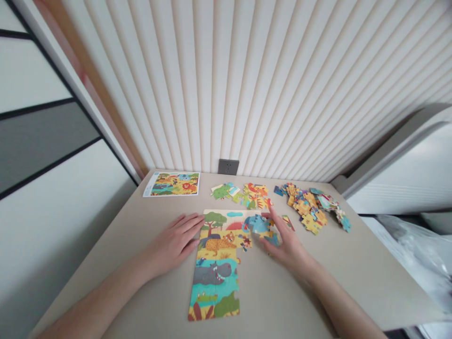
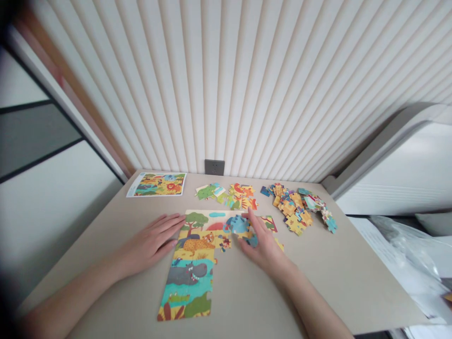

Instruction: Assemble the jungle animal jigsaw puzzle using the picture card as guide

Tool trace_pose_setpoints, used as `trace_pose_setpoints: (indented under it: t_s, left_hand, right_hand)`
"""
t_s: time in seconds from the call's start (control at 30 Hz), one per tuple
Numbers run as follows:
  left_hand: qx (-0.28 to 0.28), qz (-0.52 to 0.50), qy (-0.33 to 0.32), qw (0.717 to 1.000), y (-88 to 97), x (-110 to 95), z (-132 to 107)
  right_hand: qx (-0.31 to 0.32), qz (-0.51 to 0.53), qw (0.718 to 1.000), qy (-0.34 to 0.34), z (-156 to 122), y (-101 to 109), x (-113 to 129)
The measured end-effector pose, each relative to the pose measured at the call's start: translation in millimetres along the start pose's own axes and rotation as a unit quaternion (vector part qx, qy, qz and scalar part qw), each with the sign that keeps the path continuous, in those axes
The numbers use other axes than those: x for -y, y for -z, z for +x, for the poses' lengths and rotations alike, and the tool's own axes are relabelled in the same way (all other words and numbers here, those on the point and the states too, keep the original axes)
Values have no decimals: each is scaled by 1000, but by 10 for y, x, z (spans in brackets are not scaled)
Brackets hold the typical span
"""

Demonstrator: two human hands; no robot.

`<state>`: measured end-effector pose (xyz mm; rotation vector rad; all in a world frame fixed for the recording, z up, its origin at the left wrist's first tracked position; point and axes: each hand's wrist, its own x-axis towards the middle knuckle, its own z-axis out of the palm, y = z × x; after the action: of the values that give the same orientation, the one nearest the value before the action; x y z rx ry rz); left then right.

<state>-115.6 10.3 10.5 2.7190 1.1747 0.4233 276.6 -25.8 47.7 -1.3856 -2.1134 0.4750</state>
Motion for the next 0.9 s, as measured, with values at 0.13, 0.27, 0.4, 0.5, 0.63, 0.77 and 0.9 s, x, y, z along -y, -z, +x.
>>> trace_pose_setpoints:
  t_s: [0.13,0.27,0.4,0.5,0.63,0.77,0.9]
  left_hand:
    - [3,9,-3,1000,-13,23,-7]
    - [14,11,0,1000,-9,29,-5]
    - [21,13,0,1000,-7,32,-7]
    - [19,13,0,1000,-6,36,-12]
    - [15,10,-3,1000,6,33,-13]
    - [20,14,-3,1000,16,26,-14]
    - [20,19,-1,1000,14,26,-17]
  right_hand:
    - [-11,-21,999,-37,-131,39,-87]
    - [-49,-29,996,-69,-79,41,-76]
    - [-39,-39,994,-99,-72,-69,12]
    - [-16,-34,995,-90,-86,-110,54]
    - [-7,-3,997,-83,-74,-52,30]
    - [16,76,990,-115,-65,3,-47]
    - [10,129,982,-140,-64,26,-91]
